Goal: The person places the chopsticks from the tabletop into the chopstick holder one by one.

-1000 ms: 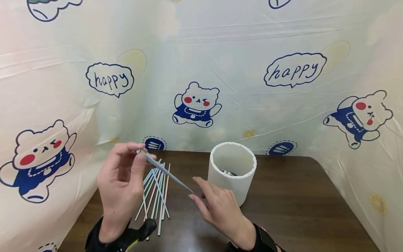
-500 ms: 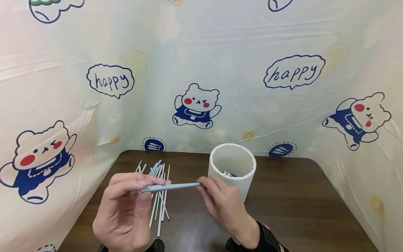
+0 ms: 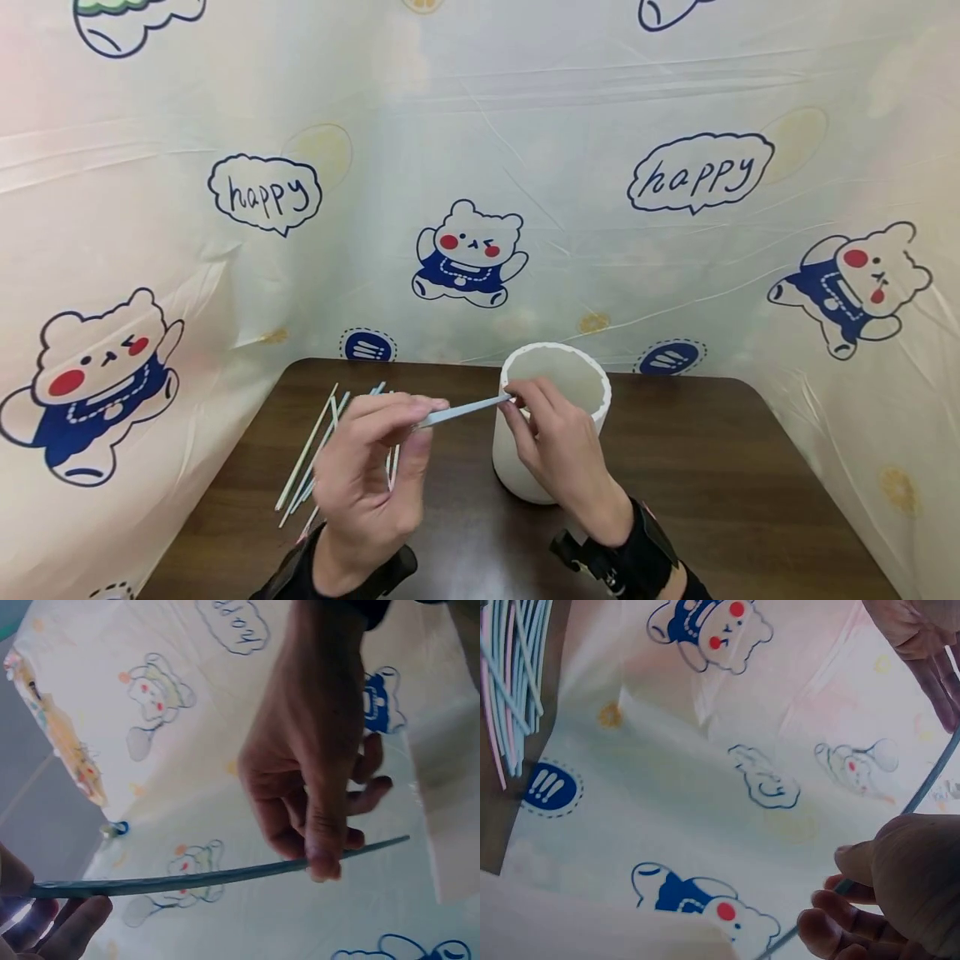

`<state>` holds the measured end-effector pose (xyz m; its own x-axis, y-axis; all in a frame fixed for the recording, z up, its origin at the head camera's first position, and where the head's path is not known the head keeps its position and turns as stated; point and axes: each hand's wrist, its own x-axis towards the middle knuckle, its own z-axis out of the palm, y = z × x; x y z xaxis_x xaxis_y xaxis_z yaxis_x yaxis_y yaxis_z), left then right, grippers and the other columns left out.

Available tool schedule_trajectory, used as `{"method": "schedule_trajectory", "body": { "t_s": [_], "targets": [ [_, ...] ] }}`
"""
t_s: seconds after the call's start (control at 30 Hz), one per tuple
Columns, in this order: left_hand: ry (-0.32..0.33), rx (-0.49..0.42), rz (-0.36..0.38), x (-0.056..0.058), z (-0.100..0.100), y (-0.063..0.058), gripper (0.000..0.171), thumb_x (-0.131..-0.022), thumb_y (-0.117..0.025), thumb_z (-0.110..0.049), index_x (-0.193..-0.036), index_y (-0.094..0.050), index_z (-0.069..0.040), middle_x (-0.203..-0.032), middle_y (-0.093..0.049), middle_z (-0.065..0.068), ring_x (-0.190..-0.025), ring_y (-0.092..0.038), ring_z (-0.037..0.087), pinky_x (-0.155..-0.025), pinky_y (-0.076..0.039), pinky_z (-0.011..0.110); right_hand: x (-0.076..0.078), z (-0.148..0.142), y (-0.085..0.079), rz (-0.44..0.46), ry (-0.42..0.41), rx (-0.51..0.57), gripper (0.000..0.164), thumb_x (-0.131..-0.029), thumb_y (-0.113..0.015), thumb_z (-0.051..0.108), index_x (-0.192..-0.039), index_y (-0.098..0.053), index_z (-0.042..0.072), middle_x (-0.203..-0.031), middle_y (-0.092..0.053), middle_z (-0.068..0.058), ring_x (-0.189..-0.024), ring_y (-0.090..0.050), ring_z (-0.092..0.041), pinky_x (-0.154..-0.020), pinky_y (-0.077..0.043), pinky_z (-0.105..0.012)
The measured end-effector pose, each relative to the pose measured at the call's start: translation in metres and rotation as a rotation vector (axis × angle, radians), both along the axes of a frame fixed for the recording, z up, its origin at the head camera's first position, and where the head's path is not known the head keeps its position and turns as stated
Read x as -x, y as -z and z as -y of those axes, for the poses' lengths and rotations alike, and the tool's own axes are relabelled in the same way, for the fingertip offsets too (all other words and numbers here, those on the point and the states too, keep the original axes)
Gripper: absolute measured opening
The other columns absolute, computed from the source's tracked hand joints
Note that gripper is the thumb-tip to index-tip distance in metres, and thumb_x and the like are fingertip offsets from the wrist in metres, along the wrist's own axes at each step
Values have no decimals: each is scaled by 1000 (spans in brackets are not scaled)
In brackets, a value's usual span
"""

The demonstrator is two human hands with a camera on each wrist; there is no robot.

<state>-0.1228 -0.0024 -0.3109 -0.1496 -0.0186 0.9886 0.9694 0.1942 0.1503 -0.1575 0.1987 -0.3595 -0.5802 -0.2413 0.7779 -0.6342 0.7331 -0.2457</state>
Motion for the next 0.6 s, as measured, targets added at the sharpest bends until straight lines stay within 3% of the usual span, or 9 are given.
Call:
{"method": "schedule_trajectory", "body": {
  "t_s": [0.1,0.33,0.6],
  "targets": [
    [-15,45,58,9,-6,10,15,-98,-63,-3,-107,-67,7,-97,-70,17,-87,-67,21,-76,-60,23,2,-1,3,34,7,-4,27,-83,-81,5,-107,-69,8,-91,-69,-1,-71,-59,-10,-59,-51,-19],
    [-32,161,150,29,-22,38,17,-98,-64,-5,-114,-66,0,-103,-68,11,-87,-68,15,-78,-60,21,5,-4,7,-12,2,-12,30,-80,-82,0,-106,-70,8,-89,-69,-1,-66,-55,-4,-58,-48,-14],
    [-85,255,276,47,-37,65,17,-95,-68,-6,-112,-67,-3,-103,-71,6,-92,-70,14,-81,-60,24,5,-7,15,14,15,-36,34,-78,-84,2,-107,-70,10,-87,-69,-2,-62,-53,-5,-58,-44,-12]
  ]
}}
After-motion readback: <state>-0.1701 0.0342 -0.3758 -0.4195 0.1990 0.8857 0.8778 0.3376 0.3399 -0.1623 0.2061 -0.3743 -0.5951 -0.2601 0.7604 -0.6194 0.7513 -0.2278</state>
